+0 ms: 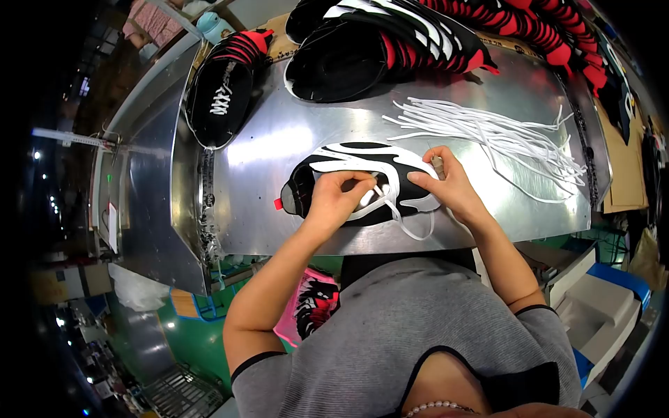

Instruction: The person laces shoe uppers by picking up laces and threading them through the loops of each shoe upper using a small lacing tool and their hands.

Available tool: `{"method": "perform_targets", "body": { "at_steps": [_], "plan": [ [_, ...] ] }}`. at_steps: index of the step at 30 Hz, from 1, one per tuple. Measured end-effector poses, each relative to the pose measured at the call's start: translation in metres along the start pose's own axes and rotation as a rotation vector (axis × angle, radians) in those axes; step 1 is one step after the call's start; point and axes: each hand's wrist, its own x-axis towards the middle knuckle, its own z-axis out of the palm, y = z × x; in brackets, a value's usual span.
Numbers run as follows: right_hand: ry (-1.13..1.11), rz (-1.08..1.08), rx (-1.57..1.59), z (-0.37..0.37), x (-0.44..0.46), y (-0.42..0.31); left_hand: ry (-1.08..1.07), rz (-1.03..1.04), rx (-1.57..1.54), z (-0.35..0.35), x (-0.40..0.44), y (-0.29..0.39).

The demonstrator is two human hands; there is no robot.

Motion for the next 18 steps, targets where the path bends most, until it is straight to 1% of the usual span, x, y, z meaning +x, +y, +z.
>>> {"method": "perform_targets", "body": {
  "at_steps": [1,2,3,4,5,8,10,11,12,13,14,15,16,17,18],
  "plan": [
    [0.006,-0.024,0.082,-0.001,-0.001,0.003,0.033,0.038,0.049,-0.001,0.0,0.001],
    [0.01,-0.046,0.167,-0.001,-0.002,0.006,0.119,0.199,0.225,-0.005,-0.002,0.002],
    [0.013,-0.066,0.253,-0.001,-0.004,0.008,0.185,0.296,0.313,-0.009,-0.002,0.003],
    [0.016,-0.045,0.281,0.001,-0.006,0.007,0.25,0.393,0.399,-0.015,0.0,0.003],
    [0.035,-0.068,0.294,0.005,-0.007,0.006,0.314,0.49,0.485,-0.021,-0.001,0.004],
    [0.085,-0.153,0.311,0.01,-0.005,0.007,0.403,0.513,0.571,-0.056,-0.012,0.001],
    [0.074,-0.13,0.351,0.008,0.0,0.01,0.598,0.428,0.532,-0.085,-0.025,-0.005],
    [0.071,-0.121,0.367,0.006,0.001,0.01,0.62,0.334,0.571,-0.112,-0.034,-0.016],
    [0.074,-0.066,0.419,0.005,-0.004,-0.001,0.701,0.263,0.55,-0.133,-0.038,-0.023],
    [0.1,-0.081,0.42,0.004,-0.002,0.002,0.754,0.183,0.513,-0.155,-0.046,-0.031],
    [0.127,-0.095,0.42,0.003,0.001,0.007,0.812,0.177,0.552,-0.183,-0.057,-0.043],
    [0.158,-0.108,0.42,0.0,0.003,0.014,0.904,0.11,0.732,-0.226,-0.071,-0.075],
    [0.209,-0.153,0.427,-0.006,0.009,0.025,0.922,-0.021,0.727,-0.248,-0.09,-0.079],
    [0.208,-0.137,0.439,-0.01,0.011,0.03,0.999,-0.02,0.726,-0.274,-0.108,-0.099],
    [0.208,-0.123,0.448,-0.015,0.012,0.034,1.067,-0.102,0.845,-0.292,-0.125,-0.113]
  ]
}}
